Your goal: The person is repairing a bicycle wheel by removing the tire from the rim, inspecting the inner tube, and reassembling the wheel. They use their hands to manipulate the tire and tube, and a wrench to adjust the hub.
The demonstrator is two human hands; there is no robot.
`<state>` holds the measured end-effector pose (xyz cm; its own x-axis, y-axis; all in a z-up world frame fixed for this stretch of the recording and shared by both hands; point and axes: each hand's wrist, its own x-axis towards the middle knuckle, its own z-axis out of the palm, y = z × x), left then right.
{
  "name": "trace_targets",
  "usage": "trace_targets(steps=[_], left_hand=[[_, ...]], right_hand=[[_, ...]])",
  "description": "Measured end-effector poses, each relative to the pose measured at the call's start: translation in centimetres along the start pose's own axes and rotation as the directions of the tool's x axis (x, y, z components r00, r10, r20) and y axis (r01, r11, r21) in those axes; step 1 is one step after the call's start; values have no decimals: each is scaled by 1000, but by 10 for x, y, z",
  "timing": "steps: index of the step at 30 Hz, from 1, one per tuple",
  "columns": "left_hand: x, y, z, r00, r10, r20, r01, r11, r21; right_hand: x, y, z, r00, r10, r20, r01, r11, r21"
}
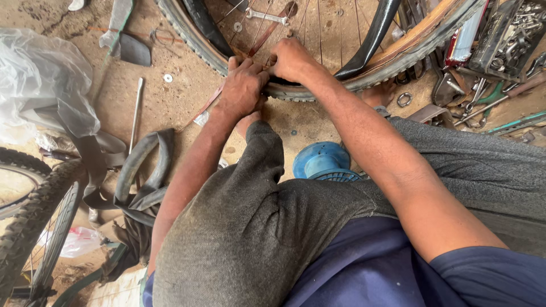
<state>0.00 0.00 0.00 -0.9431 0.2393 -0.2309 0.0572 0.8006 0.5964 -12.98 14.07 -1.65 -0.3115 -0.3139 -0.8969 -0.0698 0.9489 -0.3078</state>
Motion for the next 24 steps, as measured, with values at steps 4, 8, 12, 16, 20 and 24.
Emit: trace_targets(steps=[4,8,12,16,20,24], left_hand=[[3,2,-8,998,37,-60,-42,996,-81],[4,0,-12,1000,27,-11,-28,995,-94],[4,-1,-11,994,82,-66,-86,994,-63],[-3,-3,1,984,88,-152,-105,989,-104],[-5,-7,11,974,104,-199,-106,994,1],[-6,-8,14,976,133,-173,-132,991,16]], right_hand=[[7,3,2,996,-53,-66,49,997,-67],[13,3,5,998,-42,-47,35,991,-133],[8,5,12,974,-164,-154,125,965,-232],[-1,13,28,944,-224,-244,165,956,-242],[-23,31,45,889,-331,-316,291,942,-169],[-60,62,62,800,-514,-309,476,858,-196]])
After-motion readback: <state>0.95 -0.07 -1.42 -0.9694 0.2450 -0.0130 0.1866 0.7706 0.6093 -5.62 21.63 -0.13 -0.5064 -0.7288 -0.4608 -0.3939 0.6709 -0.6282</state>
